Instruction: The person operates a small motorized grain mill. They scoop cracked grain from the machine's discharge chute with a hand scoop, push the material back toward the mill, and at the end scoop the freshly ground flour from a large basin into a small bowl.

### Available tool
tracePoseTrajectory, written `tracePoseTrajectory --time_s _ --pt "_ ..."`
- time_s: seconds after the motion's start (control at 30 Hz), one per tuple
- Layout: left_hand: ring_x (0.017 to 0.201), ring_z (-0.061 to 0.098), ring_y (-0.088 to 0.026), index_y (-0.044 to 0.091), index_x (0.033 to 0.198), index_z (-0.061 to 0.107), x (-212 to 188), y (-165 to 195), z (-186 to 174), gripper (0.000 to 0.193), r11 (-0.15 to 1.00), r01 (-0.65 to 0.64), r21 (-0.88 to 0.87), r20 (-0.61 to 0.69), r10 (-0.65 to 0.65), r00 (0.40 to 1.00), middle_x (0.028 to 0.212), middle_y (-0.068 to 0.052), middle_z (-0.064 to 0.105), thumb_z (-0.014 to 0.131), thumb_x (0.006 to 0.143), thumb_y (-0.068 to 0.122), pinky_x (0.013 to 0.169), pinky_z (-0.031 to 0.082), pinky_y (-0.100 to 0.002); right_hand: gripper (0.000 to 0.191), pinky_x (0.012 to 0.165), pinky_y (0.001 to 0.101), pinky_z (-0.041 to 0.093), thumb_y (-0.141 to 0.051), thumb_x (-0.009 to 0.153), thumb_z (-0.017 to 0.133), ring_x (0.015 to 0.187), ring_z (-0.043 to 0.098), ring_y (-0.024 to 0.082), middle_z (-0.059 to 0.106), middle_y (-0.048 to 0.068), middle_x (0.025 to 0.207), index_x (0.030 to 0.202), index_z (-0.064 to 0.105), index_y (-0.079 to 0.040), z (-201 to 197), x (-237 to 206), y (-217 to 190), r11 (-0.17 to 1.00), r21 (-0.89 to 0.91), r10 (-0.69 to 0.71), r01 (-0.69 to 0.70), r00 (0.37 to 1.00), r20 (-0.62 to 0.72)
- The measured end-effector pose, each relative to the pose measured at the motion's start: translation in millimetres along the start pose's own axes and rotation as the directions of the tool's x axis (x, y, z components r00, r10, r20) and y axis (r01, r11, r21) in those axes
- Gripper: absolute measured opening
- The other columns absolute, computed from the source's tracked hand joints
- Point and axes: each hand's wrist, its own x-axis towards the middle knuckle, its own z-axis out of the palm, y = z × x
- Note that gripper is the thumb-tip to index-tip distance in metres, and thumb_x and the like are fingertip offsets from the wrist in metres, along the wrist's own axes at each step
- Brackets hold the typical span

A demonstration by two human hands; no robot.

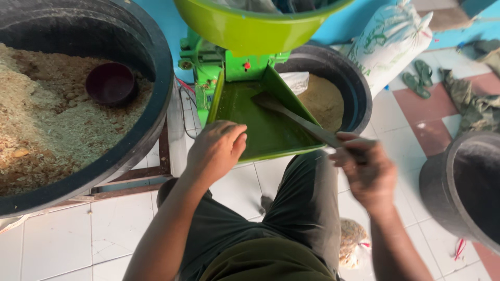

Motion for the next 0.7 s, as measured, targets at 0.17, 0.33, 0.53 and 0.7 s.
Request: tracePoseTrajectory --time_s 0.17,0.33,0.53,0.7 --pt "0.097 0.069 -0.031 0.006 0.111 0.071 1.9 1.2 -2.1 0.022 0.999 0.053 -0.002 0.024 -0.052 0.998 0.1 -0.011 0.073 0.068 0.094 0.019 0.084 0.055 -0.043 0.016 0.06 0.0304 0.059 -0.007 0.096 0.071 0.067 0.075 0.018 0.075 0.011 0.089 0.111 0.071 -0.006 50.9 19.6 -17.2 0.932 -0.359 0.007 0.045 0.99 0.142" --pt "0.093 0.069 -0.031 0.007 0.109 0.07 1.9 0.3 -2.4 0.02 1.0 0.018 -0.003 -0.014 -0.018 1.0 0.095 -0.011 0.072 0.069 0.093 0.018 0.081 0.056 -0.043 0.018 0.062 0.043 0.057 -0.021 0.096 0.067 0.075 0.072 0.034 0.075 0.013 0.091 0.112 0.072 -0.013 85.7 37.7 -7.8 0.793 -0.578 -0.095 0.193 0.976 0.195" --pt "0.084 0.07 -0.03 0.006 0.103 0.069 0.4 -3.4 1.7 0.016 1.0 -0.016 0.002 -0.003 0.016 1.0 0.085 -0.009 0.071 0.069 0.093 0.019 0.076 0.055 -0.044 0.019 0.065 0.0462 0.057 -0.028 0.099 0.066 0.075 0.072 0.035 0.074 0.013 0.086 0.114 0.073 -0.019 93.6 54.9 -5.1 0.701 -0.703 0.063 0.121 0.971 0.23" --pt "0.079 0.071 -0.029 0.008 0.097 0.07 -0.2 -5.2 4.5 0.012 1.0 0.007 0.018 0.003 -0.007 1.0 0.079 -0.009 0.071 0.07 0.091 0.018 0.07 0.055 -0.044 0.021 0.061 0.044 0.056 -0.023 0.097 0.064 0.073 0.072 0.033 0.075 0.012 0.092 0.115 0.071 -0.016 69.3 36.4 -36.4 0.759 -0.604 -0.08 0.242 0.956 0.282"
